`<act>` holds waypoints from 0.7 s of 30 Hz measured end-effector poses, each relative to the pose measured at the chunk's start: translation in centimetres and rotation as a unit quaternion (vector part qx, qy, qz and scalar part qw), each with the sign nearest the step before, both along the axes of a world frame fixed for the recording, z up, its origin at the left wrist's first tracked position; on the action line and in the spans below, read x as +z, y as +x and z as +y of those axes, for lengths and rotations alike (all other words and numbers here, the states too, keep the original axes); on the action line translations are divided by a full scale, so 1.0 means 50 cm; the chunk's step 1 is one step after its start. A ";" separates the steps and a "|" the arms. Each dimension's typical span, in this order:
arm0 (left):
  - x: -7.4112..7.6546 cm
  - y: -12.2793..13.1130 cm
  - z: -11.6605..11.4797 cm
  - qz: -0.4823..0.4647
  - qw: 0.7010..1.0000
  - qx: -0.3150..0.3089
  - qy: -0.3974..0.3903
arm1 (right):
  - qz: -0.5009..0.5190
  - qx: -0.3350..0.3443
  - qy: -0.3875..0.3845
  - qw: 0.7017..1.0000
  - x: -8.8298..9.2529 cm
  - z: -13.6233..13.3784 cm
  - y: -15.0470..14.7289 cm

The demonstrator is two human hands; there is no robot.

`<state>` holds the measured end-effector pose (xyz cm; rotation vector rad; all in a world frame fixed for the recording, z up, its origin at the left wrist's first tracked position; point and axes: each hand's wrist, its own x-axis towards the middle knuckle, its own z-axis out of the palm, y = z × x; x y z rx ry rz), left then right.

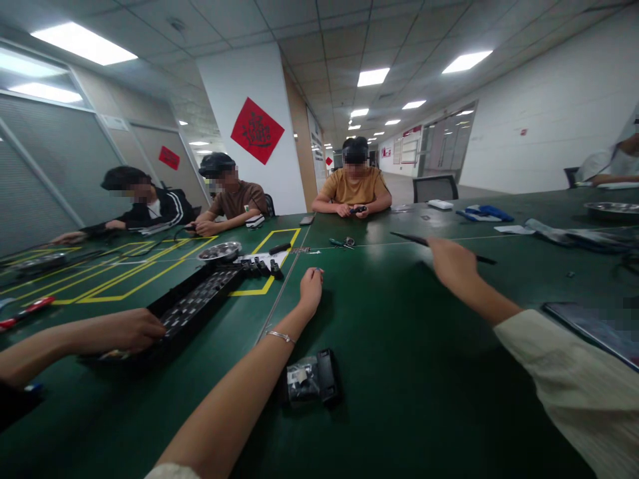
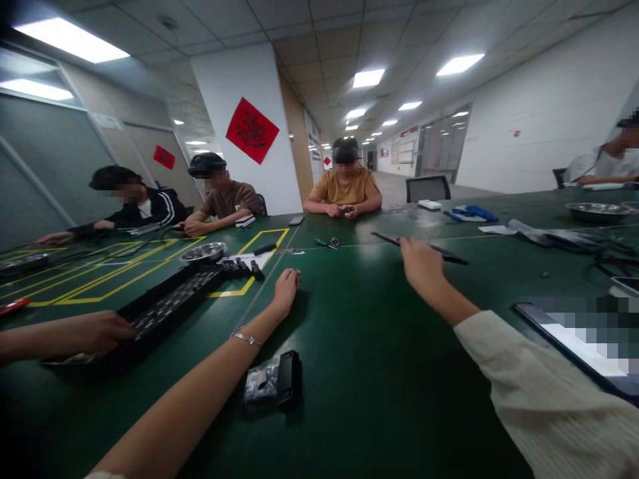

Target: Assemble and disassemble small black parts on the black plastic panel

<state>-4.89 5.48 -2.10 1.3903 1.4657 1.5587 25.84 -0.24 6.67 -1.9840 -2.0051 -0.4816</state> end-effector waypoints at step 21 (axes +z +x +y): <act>0.002 0.006 -0.002 0.007 1.000 0.006 0.013 | 0.055 0.360 -0.098 0.926 -0.062 -0.262 -0.253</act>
